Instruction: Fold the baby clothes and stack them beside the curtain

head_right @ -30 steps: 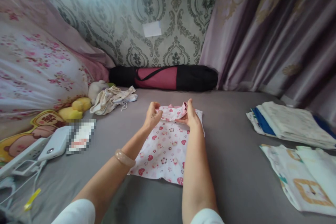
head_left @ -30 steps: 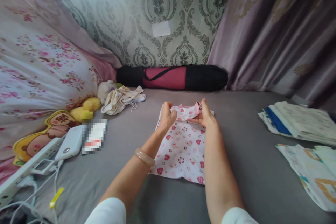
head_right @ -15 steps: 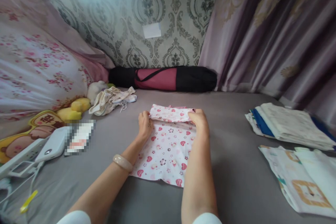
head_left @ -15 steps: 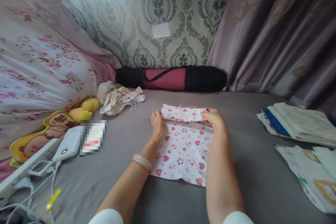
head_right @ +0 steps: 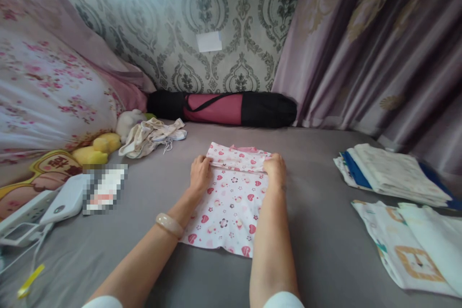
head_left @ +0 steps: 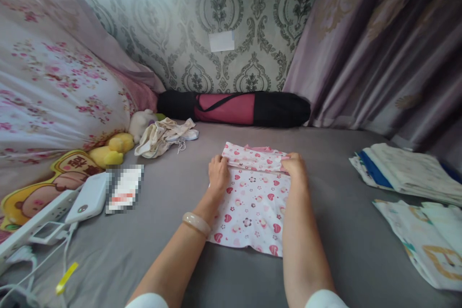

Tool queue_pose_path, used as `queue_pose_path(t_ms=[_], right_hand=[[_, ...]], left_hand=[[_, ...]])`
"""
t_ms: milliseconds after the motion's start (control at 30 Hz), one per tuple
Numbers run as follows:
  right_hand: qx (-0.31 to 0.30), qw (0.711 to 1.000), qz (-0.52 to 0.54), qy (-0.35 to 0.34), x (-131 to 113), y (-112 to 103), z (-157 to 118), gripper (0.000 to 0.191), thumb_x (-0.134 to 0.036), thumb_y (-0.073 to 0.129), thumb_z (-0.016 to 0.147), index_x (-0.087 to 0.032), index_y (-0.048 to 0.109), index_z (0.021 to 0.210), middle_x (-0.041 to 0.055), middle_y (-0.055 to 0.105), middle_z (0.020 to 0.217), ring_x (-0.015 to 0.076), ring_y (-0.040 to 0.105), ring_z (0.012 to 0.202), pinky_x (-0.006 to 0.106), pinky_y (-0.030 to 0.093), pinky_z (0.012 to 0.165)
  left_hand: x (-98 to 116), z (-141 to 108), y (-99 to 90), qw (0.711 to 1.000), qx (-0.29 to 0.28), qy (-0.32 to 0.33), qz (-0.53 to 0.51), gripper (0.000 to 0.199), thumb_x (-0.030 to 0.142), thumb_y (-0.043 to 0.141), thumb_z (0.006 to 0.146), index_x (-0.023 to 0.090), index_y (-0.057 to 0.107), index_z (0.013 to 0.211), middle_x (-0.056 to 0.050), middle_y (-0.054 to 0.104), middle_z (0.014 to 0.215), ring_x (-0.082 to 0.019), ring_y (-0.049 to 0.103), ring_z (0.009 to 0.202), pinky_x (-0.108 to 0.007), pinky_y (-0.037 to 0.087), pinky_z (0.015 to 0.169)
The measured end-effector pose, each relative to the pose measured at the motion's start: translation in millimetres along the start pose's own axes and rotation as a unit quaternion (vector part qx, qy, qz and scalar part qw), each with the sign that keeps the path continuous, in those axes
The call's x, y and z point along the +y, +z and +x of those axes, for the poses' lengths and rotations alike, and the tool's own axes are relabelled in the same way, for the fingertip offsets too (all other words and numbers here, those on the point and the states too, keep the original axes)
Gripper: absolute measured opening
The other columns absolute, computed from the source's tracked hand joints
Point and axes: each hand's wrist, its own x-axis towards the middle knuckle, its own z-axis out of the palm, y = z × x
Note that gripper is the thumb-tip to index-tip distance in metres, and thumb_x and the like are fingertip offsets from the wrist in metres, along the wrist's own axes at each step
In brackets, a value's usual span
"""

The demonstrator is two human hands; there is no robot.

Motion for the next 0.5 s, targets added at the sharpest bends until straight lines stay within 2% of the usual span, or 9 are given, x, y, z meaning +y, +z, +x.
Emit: queue_pose_path(t_ms=[133, 200, 300, 367, 500], right_hand=[[0.017, 0.997, -0.063, 0.047, -10, -8, -11, 0.037, -0.008, 0.06, 0.076, -0.011, 0.07, 0.111, 0.0234, 0.064, 0.118, 0.0352, 0.059, 0.117, 0.045, 0.048, 0.096], [0.039, 0.995, -0.086, 0.034, -20, -14, -15, 0.041, -0.01, 0.057, 0.08, -0.011, 0.067, 0.119, 0.0232, 0.061, 0.125, 0.0354, 0.055, 0.122, 0.046, 0.045, 0.099], [0.05, 0.992, -0.099, -0.053, -45, -22, -20, 0.037, -0.016, 0.051, 0.088, -0.013, 0.064, 0.123, 0.0175, 0.065, 0.122, 0.0304, 0.059, 0.116, 0.039, 0.046, 0.096], [0.028, 0.987, -0.102, -0.117, -68, -18, -23, 0.033, -0.017, 0.048, 0.09, -0.013, 0.068, 0.116, 0.0148, 0.068, 0.115, 0.0281, 0.063, 0.109, 0.035, 0.048, 0.091], [-0.095, 0.961, -0.116, -0.234, -122, 15, -29, 0.026, -0.014, 0.048, 0.09, -0.015, 0.073, 0.096, 0.0102, 0.073, 0.098, 0.0225, 0.067, 0.095, 0.026, 0.048, 0.078]], left_hand=[[3, -2, -4.6, 1.0, -0.005, 0.0, 0.017, 0.031, 0.011, 0.04, 0.092, 0.018, 0.063, 0.111, -0.011, 0.058, 0.119, -0.025, 0.053, 0.108, -0.035, 0.041, 0.092], [5, -4, -7.6, 1.0, -0.011, -0.001, 0.024, 0.031, 0.011, 0.04, 0.092, 0.018, 0.064, 0.11, -0.011, 0.058, 0.119, -0.025, 0.053, 0.107, -0.035, 0.041, 0.092], [8, -5, -11.6, 0.999, -0.021, 0.002, 0.034, 0.03, 0.01, 0.04, 0.091, 0.017, 0.064, 0.108, -0.012, 0.058, 0.116, -0.026, 0.053, 0.105, -0.036, 0.04, 0.092], [8, -5, -13.6, 0.999, -0.027, 0.006, 0.038, 0.029, 0.01, 0.041, 0.091, 0.017, 0.065, 0.107, -0.013, 0.058, 0.116, -0.026, 0.052, 0.105, -0.037, 0.04, 0.091], [8, -7, -15.8, 0.998, -0.038, 0.016, 0.048, 0.027, 0.012, 0.041, 0.091, 0.017, 0.063, 0.107, -0.013, 0.058, 0.116, -0.027, 0.051, 0.107, -0.038, 0.04, 0.089]])
